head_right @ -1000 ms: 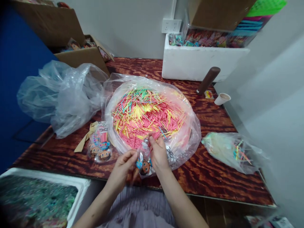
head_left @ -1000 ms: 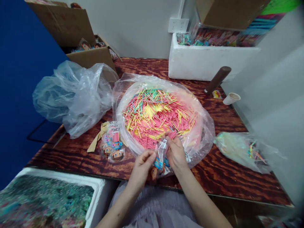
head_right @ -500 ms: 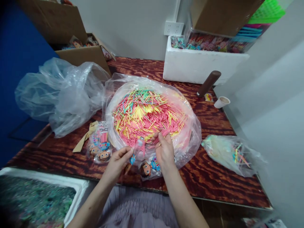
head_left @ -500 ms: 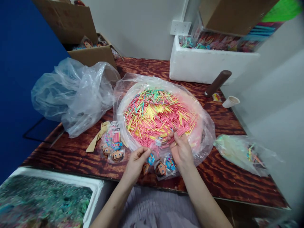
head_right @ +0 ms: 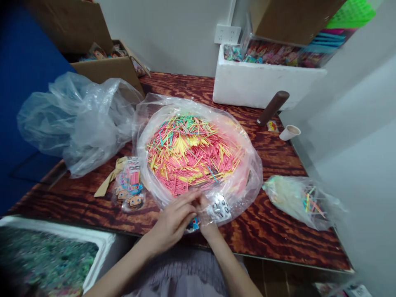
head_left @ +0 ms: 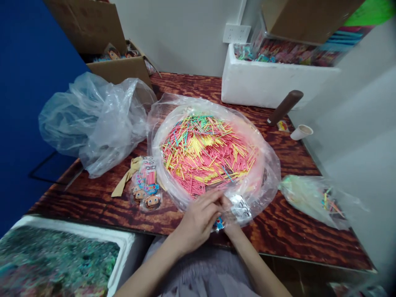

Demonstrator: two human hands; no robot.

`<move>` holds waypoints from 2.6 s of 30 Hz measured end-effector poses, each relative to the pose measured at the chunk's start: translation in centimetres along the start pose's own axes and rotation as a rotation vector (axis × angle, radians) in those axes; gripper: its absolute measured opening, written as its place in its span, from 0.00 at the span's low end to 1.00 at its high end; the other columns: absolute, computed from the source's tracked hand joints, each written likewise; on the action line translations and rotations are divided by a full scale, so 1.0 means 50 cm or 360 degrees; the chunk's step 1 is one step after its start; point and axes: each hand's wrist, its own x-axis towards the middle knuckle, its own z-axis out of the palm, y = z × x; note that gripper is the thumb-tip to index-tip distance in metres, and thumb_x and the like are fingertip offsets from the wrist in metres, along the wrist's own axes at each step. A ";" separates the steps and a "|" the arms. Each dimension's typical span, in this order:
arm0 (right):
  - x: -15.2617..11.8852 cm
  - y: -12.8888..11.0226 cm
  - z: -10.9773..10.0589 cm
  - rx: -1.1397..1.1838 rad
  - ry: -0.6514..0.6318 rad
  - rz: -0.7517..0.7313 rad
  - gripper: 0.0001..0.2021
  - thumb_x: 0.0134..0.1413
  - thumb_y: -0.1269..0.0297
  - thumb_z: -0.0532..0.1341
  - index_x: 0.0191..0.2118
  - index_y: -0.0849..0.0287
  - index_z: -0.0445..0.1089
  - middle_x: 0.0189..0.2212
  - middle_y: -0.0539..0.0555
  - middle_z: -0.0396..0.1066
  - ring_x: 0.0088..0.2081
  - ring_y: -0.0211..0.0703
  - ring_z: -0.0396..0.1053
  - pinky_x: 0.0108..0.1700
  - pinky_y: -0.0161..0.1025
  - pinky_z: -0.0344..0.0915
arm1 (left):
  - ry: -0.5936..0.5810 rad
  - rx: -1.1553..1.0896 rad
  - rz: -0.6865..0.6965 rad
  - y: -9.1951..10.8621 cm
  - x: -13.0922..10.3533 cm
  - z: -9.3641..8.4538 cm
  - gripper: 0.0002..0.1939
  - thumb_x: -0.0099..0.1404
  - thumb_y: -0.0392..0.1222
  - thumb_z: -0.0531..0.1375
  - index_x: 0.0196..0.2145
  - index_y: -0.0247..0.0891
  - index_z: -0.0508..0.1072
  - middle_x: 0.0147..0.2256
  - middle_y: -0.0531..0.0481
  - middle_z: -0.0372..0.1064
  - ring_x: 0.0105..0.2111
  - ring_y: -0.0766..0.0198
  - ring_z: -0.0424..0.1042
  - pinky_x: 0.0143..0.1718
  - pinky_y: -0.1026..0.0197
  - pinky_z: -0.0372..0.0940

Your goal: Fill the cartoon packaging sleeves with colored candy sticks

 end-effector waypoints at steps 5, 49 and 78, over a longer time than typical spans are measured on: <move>0.006 -0.015 -0.004 -0.0112 0.0002 -0.0116 0.11 0.60 0.55 0.56 0.40 0.49 0.75 0.32 0.53 0.74 0.39 0.50 0.70 0.47 0.46 0.66 | 0.0237 -0.0177 -0.0289 -0.020 -0.014 -0.004 0.09 0.70 0.37 0.52 0.38 0.38 0.73 0.60 0.39 0.62 0.59 0.55 0.63 0.59 0.51 0.59; 0.033 -0.081 0.042 -0.0102 -0.0346 -0.0281 0.11 0.63 0.67 0.56 0.42 0.51 0.76 0.39 0.52 0.76 0.44 0.45 0.71 0.46 0.41 0.62 | 0.1078 -0.1069 -0.0991 -0.114 -0.059 -0.100 0.11 0.56 0.45 0.67 0.34 0.37 0.76 0.30 0.54 0.72 0.29 0.68 0.68 0.31 0.68 0.62; 0.112 -0.186 0.105 0.1228 -0.0062 0.0348 0.06 0.50 0.61 0.68 0.31 0.54 0.72 0.30 0.50 0.78 0.51 0.51 0.72 0.61 0.55 0.59 | 0.1022 -0.0864 -0.0787 -0.101 -0.086 -0.043 0.07 0.63 0.43 0.62 0.35 0.40 0.81 0.35 0.49 0.76 0.38 0.61 0.72 0.41 0.62 0.65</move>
